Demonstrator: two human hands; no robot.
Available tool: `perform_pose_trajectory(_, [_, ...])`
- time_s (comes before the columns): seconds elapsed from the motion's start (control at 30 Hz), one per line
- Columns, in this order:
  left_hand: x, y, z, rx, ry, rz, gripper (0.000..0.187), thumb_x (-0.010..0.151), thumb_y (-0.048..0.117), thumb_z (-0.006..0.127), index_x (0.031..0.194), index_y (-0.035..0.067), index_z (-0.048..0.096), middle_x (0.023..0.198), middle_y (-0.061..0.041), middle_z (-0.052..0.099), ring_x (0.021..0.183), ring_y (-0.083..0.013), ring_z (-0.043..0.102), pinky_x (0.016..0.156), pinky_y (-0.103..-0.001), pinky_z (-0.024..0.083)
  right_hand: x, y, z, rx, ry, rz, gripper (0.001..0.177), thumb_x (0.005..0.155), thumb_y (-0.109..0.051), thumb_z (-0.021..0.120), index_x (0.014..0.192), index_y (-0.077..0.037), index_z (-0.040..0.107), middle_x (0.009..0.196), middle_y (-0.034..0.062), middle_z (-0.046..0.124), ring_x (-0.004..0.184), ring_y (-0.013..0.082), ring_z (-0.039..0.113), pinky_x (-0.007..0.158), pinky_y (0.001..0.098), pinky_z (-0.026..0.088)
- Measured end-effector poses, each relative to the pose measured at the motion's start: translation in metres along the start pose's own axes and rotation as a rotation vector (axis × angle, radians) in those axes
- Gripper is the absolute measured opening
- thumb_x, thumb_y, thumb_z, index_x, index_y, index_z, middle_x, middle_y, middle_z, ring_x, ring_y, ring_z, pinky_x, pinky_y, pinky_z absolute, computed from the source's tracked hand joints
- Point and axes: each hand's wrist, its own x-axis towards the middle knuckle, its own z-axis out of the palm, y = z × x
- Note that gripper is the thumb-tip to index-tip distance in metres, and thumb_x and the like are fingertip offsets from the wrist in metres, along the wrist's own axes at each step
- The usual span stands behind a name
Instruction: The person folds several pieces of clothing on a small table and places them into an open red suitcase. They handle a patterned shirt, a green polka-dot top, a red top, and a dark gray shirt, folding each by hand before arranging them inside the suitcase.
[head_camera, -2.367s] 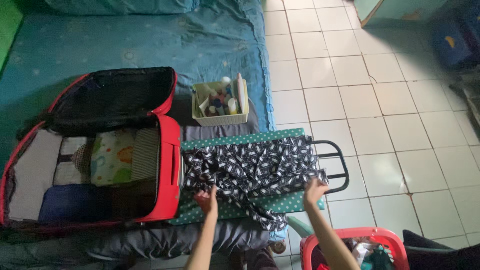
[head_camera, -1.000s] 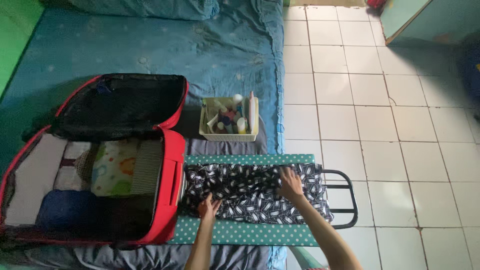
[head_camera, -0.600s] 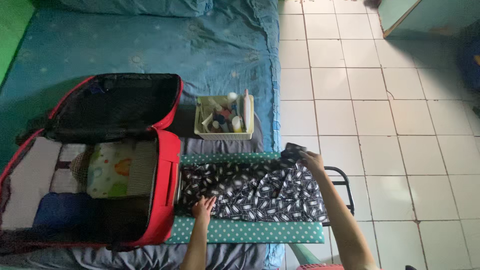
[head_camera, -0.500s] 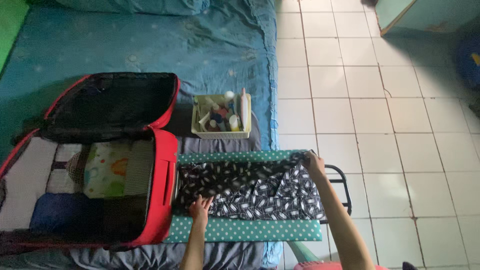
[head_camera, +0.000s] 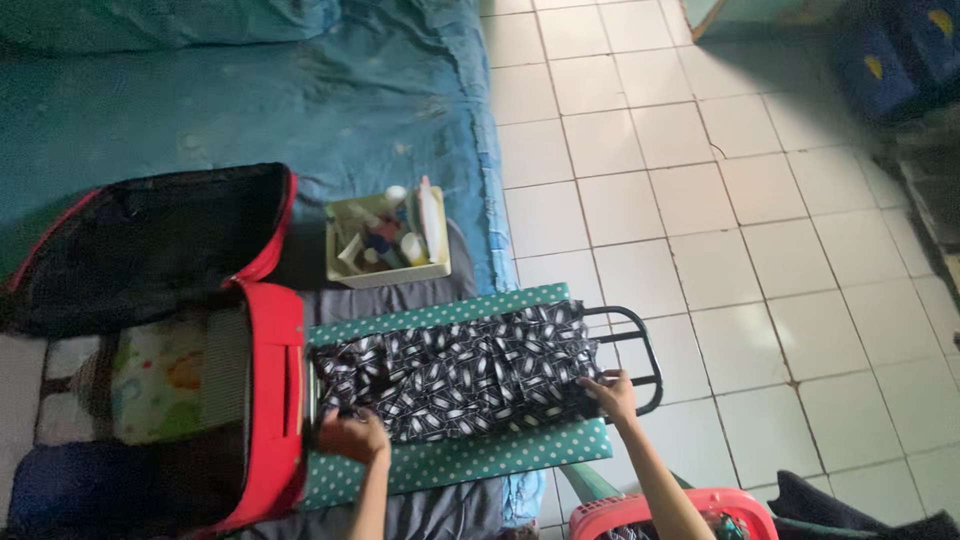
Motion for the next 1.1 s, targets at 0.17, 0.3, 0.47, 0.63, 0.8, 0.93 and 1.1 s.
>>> perform_pose_trajectory(0.17, [-0.047, 0.123, 0.087, -0.196, -0.790, 0.326, 0.055, 0.084, 0.021, 0.080, 0.131, 0.008, 0.055, 0.104, -0.012, 0.067, 0.091, -0.0287, 0.067, 0.083, -0.042, 0.053, 0.011, 0.001, -0.007, -0.166, -0.012, 0.165, 0.100, 0.061, -0.036, 0.106, 0.121, 0.021, 0.050, 0.100, 0.0181, 0.059, 0.074, 0.0253, 0.074, 0.057, 0.0355, 0.064])
perform_pose_trajectory(0.3, [-0.103, 0.216, 0.159, -0.152, -0.968, 0.783, 0.092, 0.069, 0.034, 0.091, 0.145, 0.011, 0.044, 0.134, -0.013, 0.061, 0.121, -0.0314, 0.057, 0.107, -0.049, 0.042, 0.017, 0.001, -0.015, 0.127, -0.204, 0.019, 0.056, 0.062, -0.036, 0.097, 0.085, 0.010, 0.075, 0.076, 0.0126, 0.077, 0.063, 0.0177, 0.070, 0.054, 0.0278, 0.055])
perform_pose_trajectory(0.47, [-0.149, 0.263, 0.194, 0.232, -1.018, 0.966, 0.149, 0.044, 0.052, 0.102, 0.156, 0.005, 0.018, 0.158, -0.019, 0.038, 0.146, -0.0355, 0.038, 0.118, -0.071, 0.013, 0.020, -0.001, -0.005, 0.144, -0.303, 0.330, 0.047, 0.063, -0.037, 0.097, 0.063, 0.004, 0.073, 0.064, 0.0120, 0.072, 0.048, 0.0209, 0.060, 0.044, 0.0342, 0.047])
perform_pose_trajectory(0.63, [-0.159, 0.275, 0.201, 0.360, -1.252, 0.950, 0.114, 0.053, 0.049, 0.095, 0.147, 0.009, 0.045, 0.137, -0.017, 0.063, 0.135, -0.0330, 0.057, 0.123, -0.063, 0.028, 0.015, 0.007, 0.001, 0.064, -0.258, 0.332, 0.055, 0.062, -0.049, 0.095, 0.068, 0.001, 0.073, 0.067, 0.0090, 0.073, 0.052, 0.0168, 0.064, 0.045, 0.0312, 0.050])
perform_pose_trajectory(0.8, [-0.165, 0.271, 0.197, -0.037, -1.269, 1.107, 0.096, 0.054, 0.025, 0.100, 0.134, 0.003, 0.051, 0.133, -0.025, 0.060, 0.126, -0.0410, 0.057, 0.106, -0.045, 0.047, 0.010, 0.014, 0.006, 0.032, -0.106, 0.316, 0.063, 0.061, -0.046, 0.099, 0.083, 0.004, 0.068, 0.069, 0.0122, 0.077, 0.052, 0.0219, 0.071, 0.046, 0.0344, 0.056])
perform_pose_trajectory(0.93, [-0.168, 0.281, 0.196, -0.021, -1.526, 0.958, 0.069, 0.063, 0.013, 0.086, 0.127, 0.010, 0.062, 0.121, -0.019, 0.071, 0.120, -0.0348, 0.065, 0.106, -0.044, 0.052, 0.004, 0.008, -0.007, 0.044, -0.136, 0.268, 0.050, 0.066, -0.034, 0.093, 0.088, 0.006, 0.074, 0.071, 0.0126, 0.077, 0.053, 0.0227, 0.071, 0.049, 0.0346, 0.057])
perform_pose_trajectory(1.1, [-0.125, 0.288, 0.192, 0.098, -1.390, 1.112, 0.068, 0.064, 0.017, 0.081, 0.130, 0.020, 0.066, 0.118, -0.016, 0.071, 0.115, -0.0346, 0.067, 0.106, -0.054, 0.040, -0.032, -0.035, -0.002, 0.023, -0.034, 0.084, 0.044, 0.068, -0.024, 0.087, 0.099, 0.003, 0.073, 0.077, 0.0159, 0.077, 0.065, 0.0252, 0.075, 0.061, 0.0387, 0.059])
